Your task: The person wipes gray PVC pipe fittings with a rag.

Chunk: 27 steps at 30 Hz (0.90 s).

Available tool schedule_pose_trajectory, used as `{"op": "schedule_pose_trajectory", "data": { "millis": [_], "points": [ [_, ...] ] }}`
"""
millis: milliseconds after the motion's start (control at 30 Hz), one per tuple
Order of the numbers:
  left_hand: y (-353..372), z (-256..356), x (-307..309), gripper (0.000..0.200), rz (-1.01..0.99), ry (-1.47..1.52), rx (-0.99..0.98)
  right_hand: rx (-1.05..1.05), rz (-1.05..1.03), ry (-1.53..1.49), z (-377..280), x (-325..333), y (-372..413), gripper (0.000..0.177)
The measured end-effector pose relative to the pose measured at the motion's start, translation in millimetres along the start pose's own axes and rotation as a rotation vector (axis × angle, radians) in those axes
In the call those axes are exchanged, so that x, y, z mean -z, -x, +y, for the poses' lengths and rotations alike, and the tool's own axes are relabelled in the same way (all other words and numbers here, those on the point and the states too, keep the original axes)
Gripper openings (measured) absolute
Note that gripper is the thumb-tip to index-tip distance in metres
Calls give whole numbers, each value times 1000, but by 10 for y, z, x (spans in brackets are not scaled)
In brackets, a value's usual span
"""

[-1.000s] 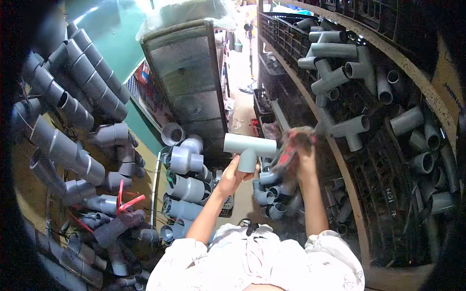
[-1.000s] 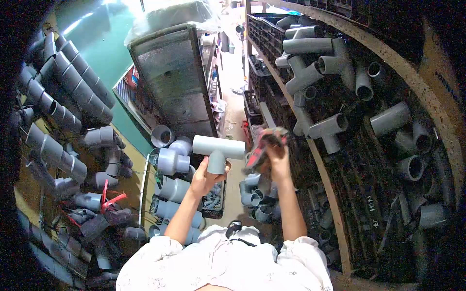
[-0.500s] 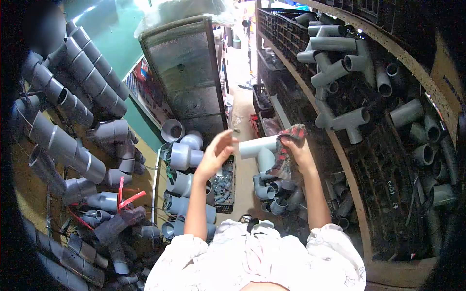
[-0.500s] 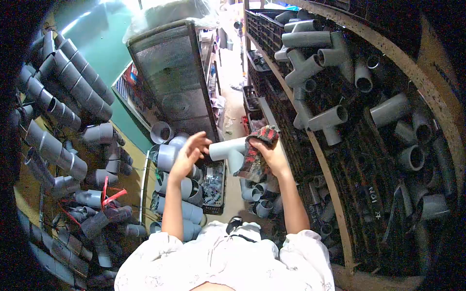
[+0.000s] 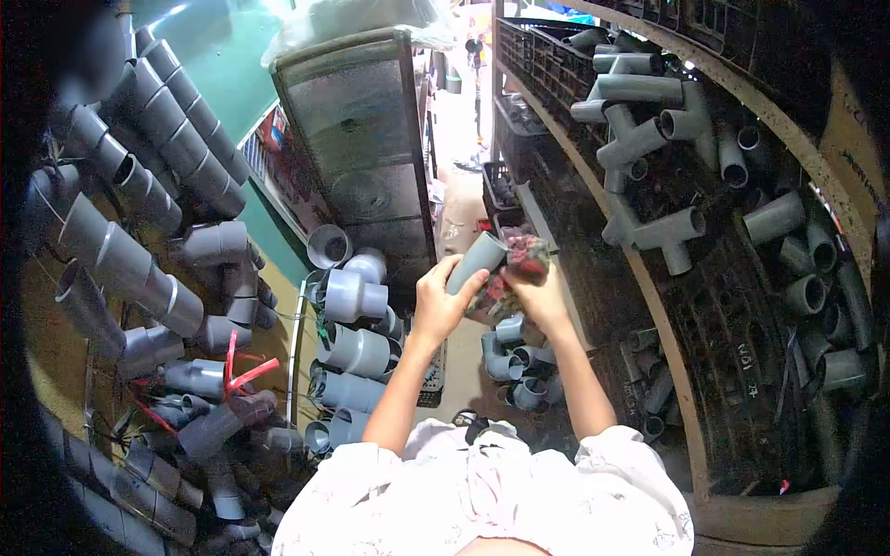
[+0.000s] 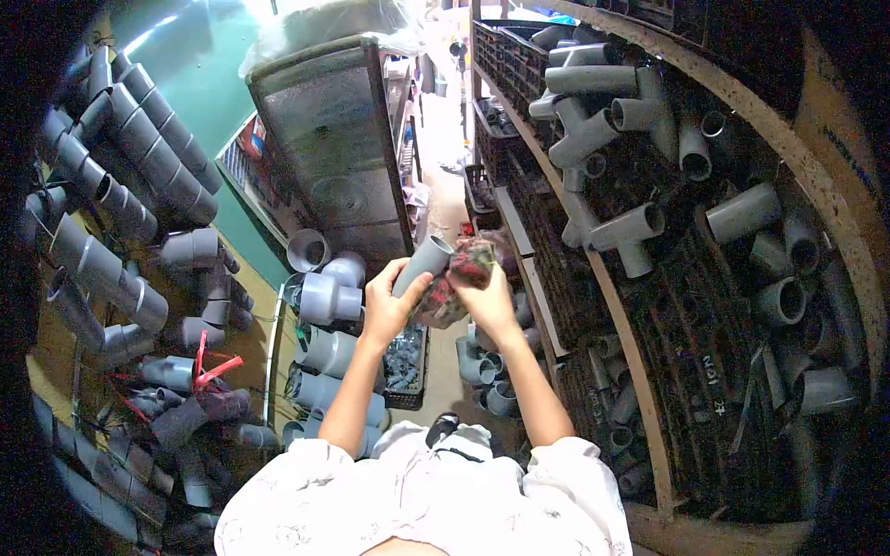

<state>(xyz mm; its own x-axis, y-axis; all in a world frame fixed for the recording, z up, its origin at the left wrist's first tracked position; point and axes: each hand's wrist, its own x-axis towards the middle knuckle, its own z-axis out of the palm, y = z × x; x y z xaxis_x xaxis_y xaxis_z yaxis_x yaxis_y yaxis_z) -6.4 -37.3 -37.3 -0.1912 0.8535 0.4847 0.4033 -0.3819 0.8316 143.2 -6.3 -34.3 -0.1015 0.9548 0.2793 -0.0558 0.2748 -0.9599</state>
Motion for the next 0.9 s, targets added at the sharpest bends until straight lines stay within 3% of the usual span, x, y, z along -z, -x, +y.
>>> {"op": "schedule_pose_trajectory", "data": {
  "millis": [67,133,200,267,300,333,367,433,467,533,567,700,800,867,900],
  "points": [
    [19,-49,-14,39,51,-9,-5,164,86,70,-51,-153,129,31],
    [38,-86,-30,39,113,-53,-37,338,9,303,-38,-149,163,31],
    [101,-3,-14,38,122,-97,-125,409,18,237,-124,-145,145,38],
    [159,87,-2,38,95,-100,-183,13,43,-59,217,-120,98,27],
    [180,117,1,38,62,-81,-200,-407,-43,142,151,-36,63,11],
    [194,140,2,38,32,-61,-218,-431,-57,427,270,-47,125,14],
    [184,151,8,38,43,-54,-195,-135,-15,385,234,-84,208,11],
    [146,24,-18,38,90,-35,-134,221,225,83,31,-281,287,17],
    [133,-20,-25,38,111,-27,-101,88,20,-50,261,-198,300,33],
    [59,-67,-39,39,121,-46,-96,513,-14,377,127,-218,321,43],
    [6,-128,-58,39,120,-9,-88,539,53,509,-121,-281,285,44],
    [-262,-2,-88,35,176,-46,-103,442,67,217,62,-211,-292,40],
    [-525,36,-109,36,197,-122,-232,580,102,286,10,-214,-670,37],
    [-730,-51,-120,37,177,-38,-45,565,112,349,-62,-304,-666,39],
    [-843,-118,-151,38,236,-56,-40,594,93,404,-102,-344,-634,39]
  ]
}}
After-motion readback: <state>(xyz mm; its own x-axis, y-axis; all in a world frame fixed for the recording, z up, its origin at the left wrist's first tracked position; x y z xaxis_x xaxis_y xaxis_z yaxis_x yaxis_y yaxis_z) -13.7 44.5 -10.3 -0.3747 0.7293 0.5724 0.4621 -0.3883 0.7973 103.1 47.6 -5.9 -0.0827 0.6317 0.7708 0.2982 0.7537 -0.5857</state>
